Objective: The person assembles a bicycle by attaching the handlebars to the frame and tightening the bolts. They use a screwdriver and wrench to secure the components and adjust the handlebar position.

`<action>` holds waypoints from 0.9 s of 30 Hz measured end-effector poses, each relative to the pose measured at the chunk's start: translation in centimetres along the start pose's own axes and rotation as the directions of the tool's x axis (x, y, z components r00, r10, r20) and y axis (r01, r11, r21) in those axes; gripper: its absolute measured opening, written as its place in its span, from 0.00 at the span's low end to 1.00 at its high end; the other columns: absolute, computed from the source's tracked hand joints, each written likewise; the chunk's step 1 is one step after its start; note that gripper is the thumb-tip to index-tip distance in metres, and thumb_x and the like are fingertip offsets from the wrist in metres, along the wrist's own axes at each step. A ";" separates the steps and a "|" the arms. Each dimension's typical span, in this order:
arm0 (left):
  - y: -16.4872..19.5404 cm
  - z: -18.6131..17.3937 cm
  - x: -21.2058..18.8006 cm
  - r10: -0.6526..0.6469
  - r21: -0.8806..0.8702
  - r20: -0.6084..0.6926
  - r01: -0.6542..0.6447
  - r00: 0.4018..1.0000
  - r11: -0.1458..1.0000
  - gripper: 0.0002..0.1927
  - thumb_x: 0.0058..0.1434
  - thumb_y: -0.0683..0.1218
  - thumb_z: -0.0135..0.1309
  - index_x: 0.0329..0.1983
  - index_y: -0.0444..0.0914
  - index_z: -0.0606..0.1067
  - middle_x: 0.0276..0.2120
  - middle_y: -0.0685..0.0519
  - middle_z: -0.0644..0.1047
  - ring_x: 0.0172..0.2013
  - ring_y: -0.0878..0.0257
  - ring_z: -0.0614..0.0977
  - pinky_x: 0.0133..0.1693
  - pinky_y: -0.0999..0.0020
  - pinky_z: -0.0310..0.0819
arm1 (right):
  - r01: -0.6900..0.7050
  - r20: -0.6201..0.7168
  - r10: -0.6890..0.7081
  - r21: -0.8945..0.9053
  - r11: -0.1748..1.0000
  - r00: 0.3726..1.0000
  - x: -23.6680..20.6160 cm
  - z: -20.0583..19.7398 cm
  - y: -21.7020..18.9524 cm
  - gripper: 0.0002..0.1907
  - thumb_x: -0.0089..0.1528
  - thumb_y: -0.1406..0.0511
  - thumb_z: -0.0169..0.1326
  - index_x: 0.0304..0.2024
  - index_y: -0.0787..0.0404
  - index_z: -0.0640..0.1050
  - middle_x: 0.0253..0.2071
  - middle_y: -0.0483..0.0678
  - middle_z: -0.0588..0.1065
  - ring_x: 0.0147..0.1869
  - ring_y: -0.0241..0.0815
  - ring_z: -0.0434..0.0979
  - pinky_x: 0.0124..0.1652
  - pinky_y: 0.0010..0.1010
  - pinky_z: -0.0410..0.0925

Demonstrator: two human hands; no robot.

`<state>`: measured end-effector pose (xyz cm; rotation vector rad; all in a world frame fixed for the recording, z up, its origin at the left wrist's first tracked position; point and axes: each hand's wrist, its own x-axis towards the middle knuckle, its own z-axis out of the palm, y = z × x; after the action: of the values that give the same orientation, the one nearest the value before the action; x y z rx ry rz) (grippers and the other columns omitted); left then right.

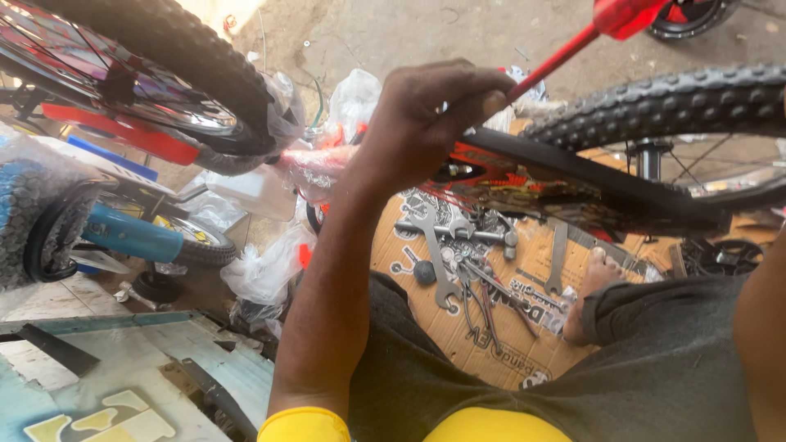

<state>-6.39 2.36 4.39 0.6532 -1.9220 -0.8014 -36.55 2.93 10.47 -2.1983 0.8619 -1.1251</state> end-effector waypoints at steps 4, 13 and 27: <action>-0.2 -0.1 -0.3 0.007 0.008 -0.005 -0.007 1.000 1.000 0.07 0.70 0.42 0.59 0.49 0.37 0.81 0.35 0.52 0.82 0.35 0.65 0.83 0.38 0.68 0.76 | 0.014 0.000 -0.014 0.028 1.000 1.000 0.0 0.3 0.3 0.15 0.65 0.63 0.52 0.54 0.55 0.75 0.46 0.48 0.80 0.49 0.41 0.85 0.50 0.32 0.75; -0.2 -0.1 -0.7 0.005 0.013 -0.013 -0.005 1.000 1.000 0.12 0.70 0.42 0.59 0.56 0.36 0.78 0.37 0.50 0.81 0.37 0.63 0.84 0.41 0.66 0.78 | 0.051 -0.011 -0.051 0.056 0.997 0.999 0.5 1.2 0.3 0.14 0.66 0.63 0.51 0.54 0.56 0.75 0.46 0.49 0.80 0.50 0.42 0.84 0.51 0.32 0.75; -0.2 0.2 -0.7 -0.006 0.032 -0.002 0.006 1.000 0.999 0.11 0.69 0.43 0.60 0.53 0.38 0.80 0.36 0.51 0.84 0.35 0.64 0.86 0.38 0.68 0.81 | 0.084 -0.014 -0.083 0.045 0.995 0.996 1.2 2.1 0.5 0.13 0.69 0.63 0.50 0.54 0.58 0.75 0.47 0.50 0.79 0.51 0.43 0.84 0.52 0.34 0.75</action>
<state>-6.24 2.77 3.74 0.6790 -1.9358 -0.7747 -34.44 2.10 9.67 -2.2103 0.7481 -1.1863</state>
